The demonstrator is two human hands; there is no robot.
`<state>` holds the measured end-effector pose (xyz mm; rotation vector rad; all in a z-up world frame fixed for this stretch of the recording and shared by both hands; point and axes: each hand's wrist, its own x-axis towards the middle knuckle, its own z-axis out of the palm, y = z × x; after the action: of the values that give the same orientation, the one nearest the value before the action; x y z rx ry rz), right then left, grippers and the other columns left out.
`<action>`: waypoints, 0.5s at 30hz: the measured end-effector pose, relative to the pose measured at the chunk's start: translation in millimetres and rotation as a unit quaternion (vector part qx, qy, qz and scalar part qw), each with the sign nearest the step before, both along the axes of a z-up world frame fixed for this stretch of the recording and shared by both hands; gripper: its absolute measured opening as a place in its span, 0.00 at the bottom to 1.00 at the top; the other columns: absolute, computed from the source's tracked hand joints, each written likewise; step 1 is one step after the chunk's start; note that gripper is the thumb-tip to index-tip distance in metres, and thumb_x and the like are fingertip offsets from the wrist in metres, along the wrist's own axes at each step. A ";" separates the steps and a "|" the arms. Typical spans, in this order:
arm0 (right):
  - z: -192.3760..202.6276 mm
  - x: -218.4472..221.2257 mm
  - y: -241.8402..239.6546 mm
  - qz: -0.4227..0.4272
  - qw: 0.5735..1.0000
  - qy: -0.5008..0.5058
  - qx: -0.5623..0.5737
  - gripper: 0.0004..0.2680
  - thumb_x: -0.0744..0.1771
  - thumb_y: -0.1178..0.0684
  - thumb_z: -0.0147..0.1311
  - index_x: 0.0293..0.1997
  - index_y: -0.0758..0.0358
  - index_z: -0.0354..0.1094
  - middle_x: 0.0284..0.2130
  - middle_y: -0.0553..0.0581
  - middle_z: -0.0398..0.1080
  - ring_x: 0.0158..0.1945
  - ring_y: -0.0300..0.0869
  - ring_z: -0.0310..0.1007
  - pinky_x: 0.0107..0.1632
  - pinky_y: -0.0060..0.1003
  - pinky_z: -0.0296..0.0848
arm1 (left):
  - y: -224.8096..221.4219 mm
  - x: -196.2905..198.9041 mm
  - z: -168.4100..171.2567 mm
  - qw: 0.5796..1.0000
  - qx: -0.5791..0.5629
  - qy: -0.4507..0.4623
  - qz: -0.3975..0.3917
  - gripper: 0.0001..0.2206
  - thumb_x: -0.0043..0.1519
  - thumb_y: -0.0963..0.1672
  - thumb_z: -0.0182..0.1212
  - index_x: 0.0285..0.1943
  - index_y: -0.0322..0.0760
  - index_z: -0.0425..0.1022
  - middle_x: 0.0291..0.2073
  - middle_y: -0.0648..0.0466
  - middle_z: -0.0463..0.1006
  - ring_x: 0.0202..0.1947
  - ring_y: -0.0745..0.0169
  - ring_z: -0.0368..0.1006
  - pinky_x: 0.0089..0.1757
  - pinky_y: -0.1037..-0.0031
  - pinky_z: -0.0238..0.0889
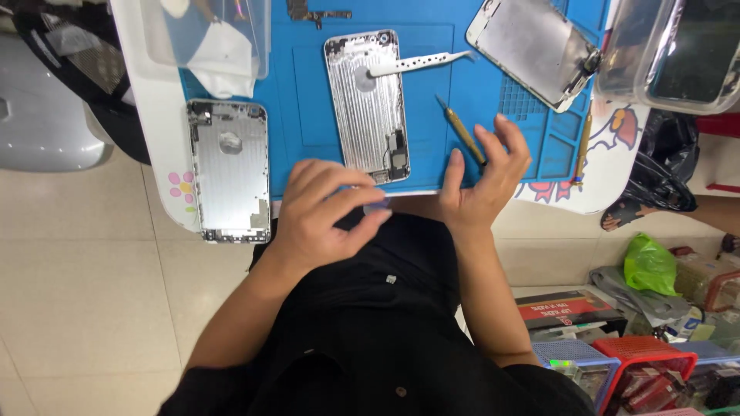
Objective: Technician disassembles and manipulates internal components of a mobile phone using specialized tools.
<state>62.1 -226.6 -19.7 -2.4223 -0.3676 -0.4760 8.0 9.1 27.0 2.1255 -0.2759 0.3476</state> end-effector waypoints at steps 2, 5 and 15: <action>3.3 5.8 2.1 -0.001 1.000 -0.004 -0.006 0.15 0.68 0.61 0.60 0.62 0.63 0.64 0.65 0.64 0.62 0.65 0.57 0.65 0.65 0.46 0.64 | -2.4 1.8 7.3 1.000 -0.018 -0.014 -0.018 0.11 0.55 0.44 0.76 0.43 0.42 0.80 0.43 0.58 0.79 0.44 0.58 0.75 0.48 0.65 0.62; 9.4 5.7 2.0 0.004 1.000 -0.003 -0.020 0.17 0.67 0.61 0.61 0.63 0.63 0.61 0.63 0.64 0.64 0.63 0.57 0.66 0.65 0.48 0.63 | -5.9 1.4 14.8 0.997 -0.053 -0.023 -0.044 0.12 0.51 0.45 0.78 0.39 0.43 0.80 0.40 0.59 0.80 0.41 0.59 0.75 0.45 0.66 0.62; 25.4 3.7 4.4 0.055 0.997 0.041 -0.018 0.13 0.68 0.63 0.62 0.58 0.61 0.70 0.46 0.55 0.73 0.52 0.51 0.69 0.58 0.44 0.65 | 29.9 -33.5 36.3 0.983 0.108 0.060 0.137 0.18 0.58 0.43 0.76 0.57 0.39 0.79 0.53 0.55 0.78 0.54 0.53 0.73 0.52 0.63 0.65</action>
<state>65.8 -222.2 5.7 -2.4323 -0.4756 -0.3229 -25.5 39.0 63.3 2.3942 0.0550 0.3596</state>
